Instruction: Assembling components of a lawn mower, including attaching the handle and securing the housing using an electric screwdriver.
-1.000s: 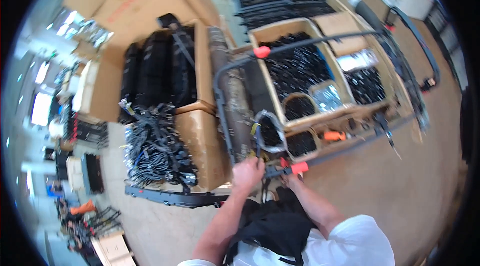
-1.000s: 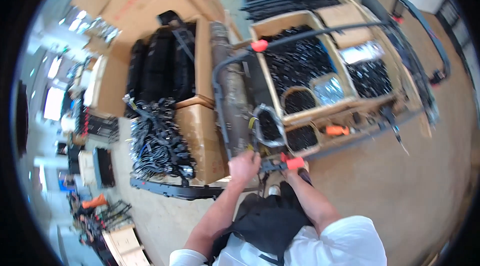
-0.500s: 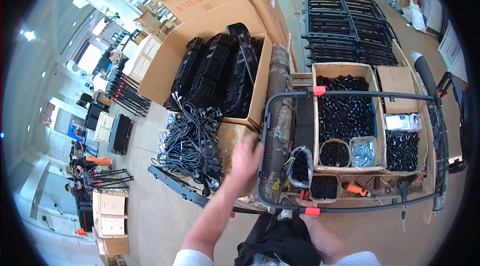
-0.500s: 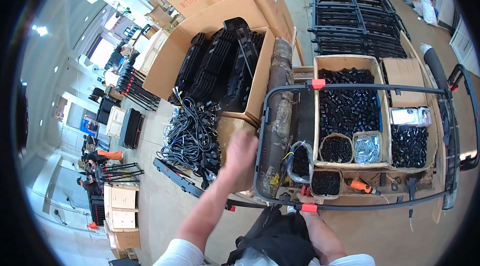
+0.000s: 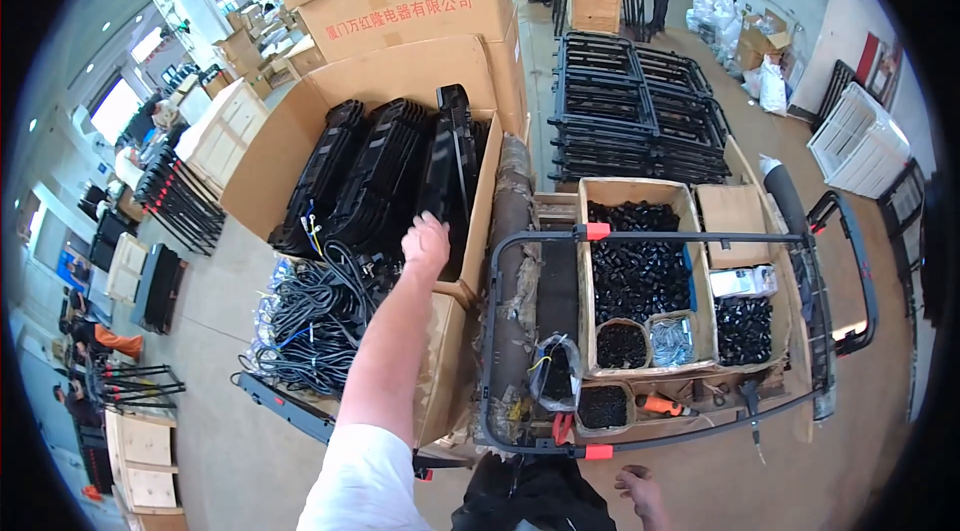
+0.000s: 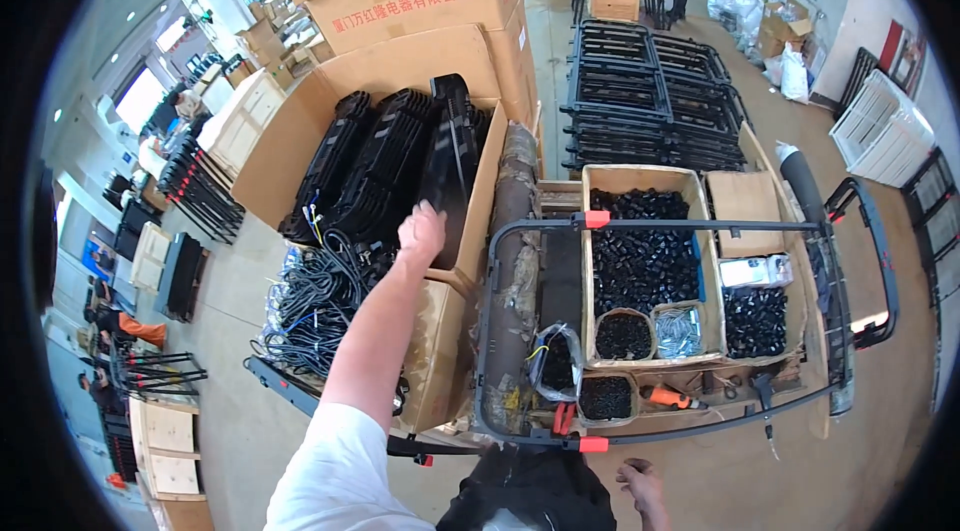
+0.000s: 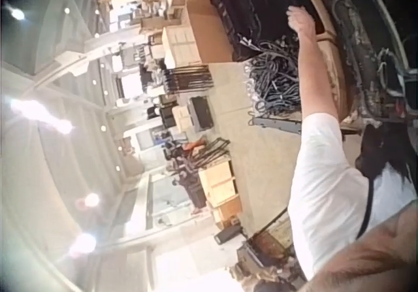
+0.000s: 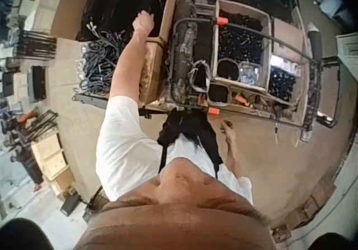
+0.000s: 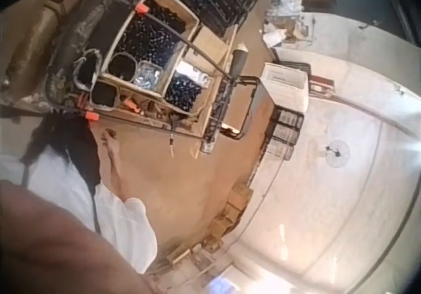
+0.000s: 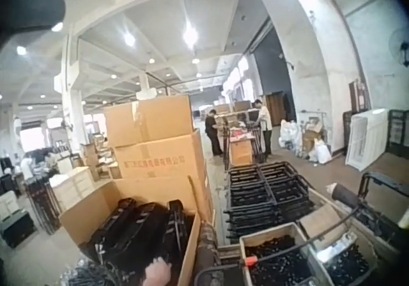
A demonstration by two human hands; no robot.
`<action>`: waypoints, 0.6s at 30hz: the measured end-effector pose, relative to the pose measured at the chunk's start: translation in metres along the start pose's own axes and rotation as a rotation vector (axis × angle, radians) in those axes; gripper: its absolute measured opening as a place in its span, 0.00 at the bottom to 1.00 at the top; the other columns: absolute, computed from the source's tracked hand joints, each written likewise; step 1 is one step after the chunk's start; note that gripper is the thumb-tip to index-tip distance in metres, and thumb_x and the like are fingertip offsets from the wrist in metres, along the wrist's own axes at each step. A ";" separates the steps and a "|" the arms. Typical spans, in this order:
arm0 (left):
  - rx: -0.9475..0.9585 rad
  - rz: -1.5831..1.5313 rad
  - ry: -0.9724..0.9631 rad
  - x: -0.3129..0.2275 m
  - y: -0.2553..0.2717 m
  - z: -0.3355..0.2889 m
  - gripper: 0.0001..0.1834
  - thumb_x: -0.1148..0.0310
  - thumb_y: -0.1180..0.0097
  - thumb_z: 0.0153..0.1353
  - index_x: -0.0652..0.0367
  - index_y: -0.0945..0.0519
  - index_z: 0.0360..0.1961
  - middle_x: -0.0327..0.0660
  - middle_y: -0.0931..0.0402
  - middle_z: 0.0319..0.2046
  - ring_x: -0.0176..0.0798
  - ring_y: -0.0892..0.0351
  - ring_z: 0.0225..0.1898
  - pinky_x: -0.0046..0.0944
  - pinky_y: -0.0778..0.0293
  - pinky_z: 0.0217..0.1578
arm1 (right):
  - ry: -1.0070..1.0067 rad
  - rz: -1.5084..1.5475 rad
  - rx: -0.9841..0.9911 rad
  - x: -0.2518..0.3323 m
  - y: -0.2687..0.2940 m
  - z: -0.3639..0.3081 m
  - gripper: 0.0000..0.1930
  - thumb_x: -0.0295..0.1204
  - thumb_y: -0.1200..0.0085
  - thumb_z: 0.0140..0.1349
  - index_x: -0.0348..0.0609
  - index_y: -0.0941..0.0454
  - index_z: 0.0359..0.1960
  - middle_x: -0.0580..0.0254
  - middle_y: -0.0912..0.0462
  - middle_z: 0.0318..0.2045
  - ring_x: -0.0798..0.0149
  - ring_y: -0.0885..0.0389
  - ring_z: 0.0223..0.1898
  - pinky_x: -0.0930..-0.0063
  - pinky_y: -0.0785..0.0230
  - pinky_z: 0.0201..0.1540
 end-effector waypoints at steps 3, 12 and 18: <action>-0.140 -0.233 0.190 -0.002 0.068 0.008 0.24 0.46 0.49 0.76 0.60 0.22 0.44 0.55 0.13 0.37 0.59 0.10 0.41 0.56 0.15 0.43 | 0.121 0.101 -0.176 0.038 0.042 -0.054 0.15 0.31 0.39 0.70 0.34 0.21 0.52 0.58 0.13 0.37 0.69 0.16 0.31 0.75 0.25 0.30; -0.317 -1.720 0.342 0.033 0.163 -0.164 0.26 0.50 0.52 0.80 0.69 0.22 0.53 0.41 0.20 0.43 0.37 0.23 0.42 0.40 0.25 0.48 | 0.928 0.025 -0.266 0.292 -0.045 -0.124 0.07 0.24 0.41 0.72 0.34 0.18 0.47 0.67 0.17 0.35 0.77 0.22 0.36 0.78 0.26 0.41; 0.076 -1.614 0.417 -0.004 0.077 -0.358 0.21 0.58 0.55 0.80 0.67 0.24 0.57 0.44 0.21 0.48 0.36 0.24 0.47 0.39 0.25 0.52 | 0.826 -0.149 0.281 0.340 -0.216 -0.107 0.28 0.43 0.46 0.77 0.30 0.27 0.66 0.46 0.16 0.59 0.57 0.18 0.59 0.64 0.29 0.64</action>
Point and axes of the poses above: each hand's wrist, its own z-axis towards the middle knuckle, its own y-axis out of the back of the hand, x = y × z, the point moved 7 cm from there along z, towards the middle knuckle
